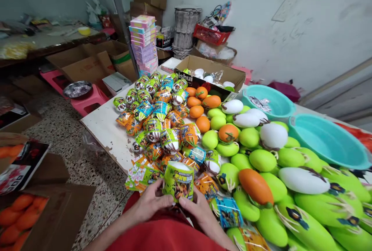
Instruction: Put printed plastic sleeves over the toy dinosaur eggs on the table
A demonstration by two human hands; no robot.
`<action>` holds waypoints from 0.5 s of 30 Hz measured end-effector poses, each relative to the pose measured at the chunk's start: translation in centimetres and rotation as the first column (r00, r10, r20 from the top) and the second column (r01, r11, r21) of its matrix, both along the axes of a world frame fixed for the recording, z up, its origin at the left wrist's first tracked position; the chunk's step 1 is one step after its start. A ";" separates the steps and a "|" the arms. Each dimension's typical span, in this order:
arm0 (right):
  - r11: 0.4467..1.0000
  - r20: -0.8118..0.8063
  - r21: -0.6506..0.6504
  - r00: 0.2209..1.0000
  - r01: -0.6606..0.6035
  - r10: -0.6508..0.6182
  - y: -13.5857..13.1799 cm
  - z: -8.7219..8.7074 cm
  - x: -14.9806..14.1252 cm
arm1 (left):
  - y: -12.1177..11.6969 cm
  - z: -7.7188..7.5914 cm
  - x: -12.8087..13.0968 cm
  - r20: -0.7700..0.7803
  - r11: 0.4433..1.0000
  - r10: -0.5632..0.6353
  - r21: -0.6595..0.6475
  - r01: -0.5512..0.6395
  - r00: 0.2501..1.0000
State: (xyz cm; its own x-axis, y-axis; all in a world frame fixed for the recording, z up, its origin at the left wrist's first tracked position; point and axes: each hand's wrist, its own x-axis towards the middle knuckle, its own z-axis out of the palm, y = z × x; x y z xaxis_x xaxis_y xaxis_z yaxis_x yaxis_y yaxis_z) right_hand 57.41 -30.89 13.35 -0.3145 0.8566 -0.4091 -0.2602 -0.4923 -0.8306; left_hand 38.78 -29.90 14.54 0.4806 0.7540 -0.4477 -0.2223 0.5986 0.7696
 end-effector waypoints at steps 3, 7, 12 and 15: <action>1.000 0.012 0.016 1.000 0.021 -0.021 3.4 1.3 -0.1 | 2.2 0.7 0.5 -0.076 0.994 0.109 0.027 -0.107 0.991; 0.984 0.214 0.154 0.970 0.086 -0.119 11.2 2.2 0.6 | 5.2 1.2 -1.2 -0.265 0.952 0.305 0.091 -0.291 0.915; 0.971 0.437 0.237 0.893 0.006 -0.112 22.5 1.6 0.3 | 6.3 -1.2 -6.3 -0.433 0.880 0.463 0.123 -0.458 0.774; 0.976 0.506 0.215 0.860 -0.045 -0.071 26.8 0.2 -0.9 | 5.5 -3.7 -9.0 -0.510 0.834 0.506 0.084 -0.545 0.696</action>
